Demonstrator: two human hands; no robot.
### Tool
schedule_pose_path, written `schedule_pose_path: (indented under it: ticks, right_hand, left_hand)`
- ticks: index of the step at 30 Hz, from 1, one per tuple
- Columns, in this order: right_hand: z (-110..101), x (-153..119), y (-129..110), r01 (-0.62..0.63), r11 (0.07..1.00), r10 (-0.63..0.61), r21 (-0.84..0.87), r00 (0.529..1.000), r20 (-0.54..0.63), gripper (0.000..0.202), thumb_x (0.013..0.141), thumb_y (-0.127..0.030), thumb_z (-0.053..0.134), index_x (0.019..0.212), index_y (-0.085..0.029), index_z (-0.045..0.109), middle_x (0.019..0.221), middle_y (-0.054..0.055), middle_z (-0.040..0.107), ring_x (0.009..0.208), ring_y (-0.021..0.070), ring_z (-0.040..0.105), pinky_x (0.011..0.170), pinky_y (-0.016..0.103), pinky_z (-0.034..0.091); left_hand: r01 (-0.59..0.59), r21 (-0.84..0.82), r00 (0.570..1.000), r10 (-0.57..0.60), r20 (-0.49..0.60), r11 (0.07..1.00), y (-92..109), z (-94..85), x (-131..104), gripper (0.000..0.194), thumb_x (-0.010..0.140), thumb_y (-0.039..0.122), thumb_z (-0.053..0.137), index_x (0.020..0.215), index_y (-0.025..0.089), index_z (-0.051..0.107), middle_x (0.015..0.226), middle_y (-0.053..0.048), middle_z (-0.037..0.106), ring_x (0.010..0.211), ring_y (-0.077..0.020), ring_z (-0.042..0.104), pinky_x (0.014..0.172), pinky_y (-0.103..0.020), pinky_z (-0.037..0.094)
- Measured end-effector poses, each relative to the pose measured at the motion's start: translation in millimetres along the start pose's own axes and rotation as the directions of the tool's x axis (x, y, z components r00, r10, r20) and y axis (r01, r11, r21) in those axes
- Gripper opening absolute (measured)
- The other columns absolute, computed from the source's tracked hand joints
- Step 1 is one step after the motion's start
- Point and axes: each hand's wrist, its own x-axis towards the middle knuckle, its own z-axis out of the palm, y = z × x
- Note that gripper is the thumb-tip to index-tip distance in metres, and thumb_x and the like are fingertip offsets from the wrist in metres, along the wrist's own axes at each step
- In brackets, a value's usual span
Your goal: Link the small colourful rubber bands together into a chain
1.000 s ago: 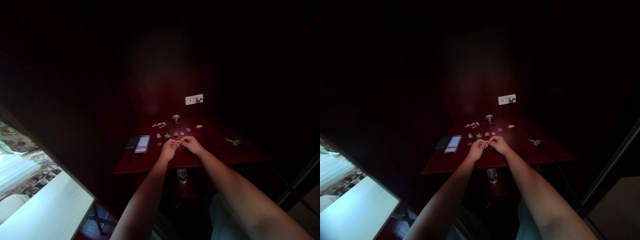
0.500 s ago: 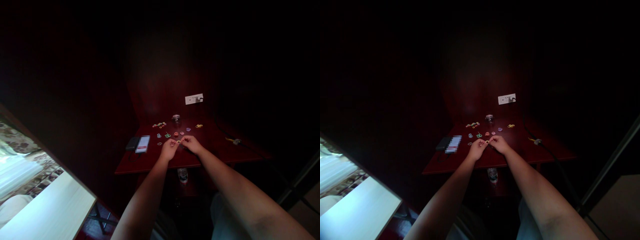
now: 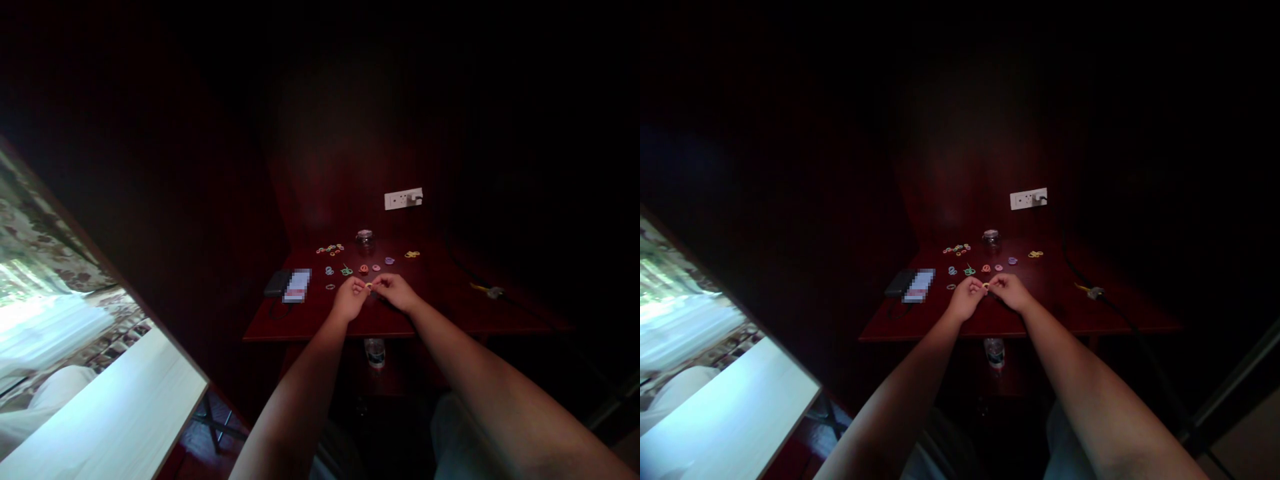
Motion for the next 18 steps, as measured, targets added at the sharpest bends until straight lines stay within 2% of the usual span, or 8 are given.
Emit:
schedule_pose_path:
  ticks: [6,11,18]
  right_hand:
    - [0.0,1.0,2.8,0.022,1.000,-0.022,-0.009,1.000,-0.011,0.023,0.064,-0.036,0.061,0.063,-0.014,0.055,0.049,-0.003,0.050,0.046,0.0079,0.042,0.045,0.020,0.031]
    - [-0.5,0.4,3.3,0.022,1.000,-0.022,0.000,0.999,0.027,0.024,0.064,-0.037,0.061,0.064,-0.014,0.055,0.052,-0.002,0.053,0.047,0.0080,0.043,0.046,0.020,0.032]
    - [0.0,0.9,3.9,0.008,1.000,-0.008,0.000,1.000,0.030,0.028,0.063,-0.041,0.062,0.063,-0.015,0.053,0.050,-0.002,0.051,0.044,0.0077,0.041,0.044,0.020,0.029]
  left_hand:
    - [-0.010,-0.001,1.000,0.010,0.012,1.000,-0.9,0.5,0.3,0.014,0.070,0.023,0.059,0.075,0.014,0.051,0.064,0.000,0.058,0.055,-0.0070,0.050,0.052,-0.018,0.037]
    - [0.019,-0.064,0.997,-0.014,0.072,0.998,-0.9,0.1,0.2,0.014,0.076,0.028,0.052,0.077,0.014,0.052,0.068,-0.003,0.062,0.058,-0.0084,0.054,0.057,-0.020,0.040]
    - [-0.021,0.021,0.999,0.020,0.043,1.000,-5.5,-0.6,0.4,0.012,0.075,0.026,0.053,0.078,0.015,0.052,0.069,-0.003,0.063,0.059,-0.0091,0.055,0.057,-0.020,0.041]
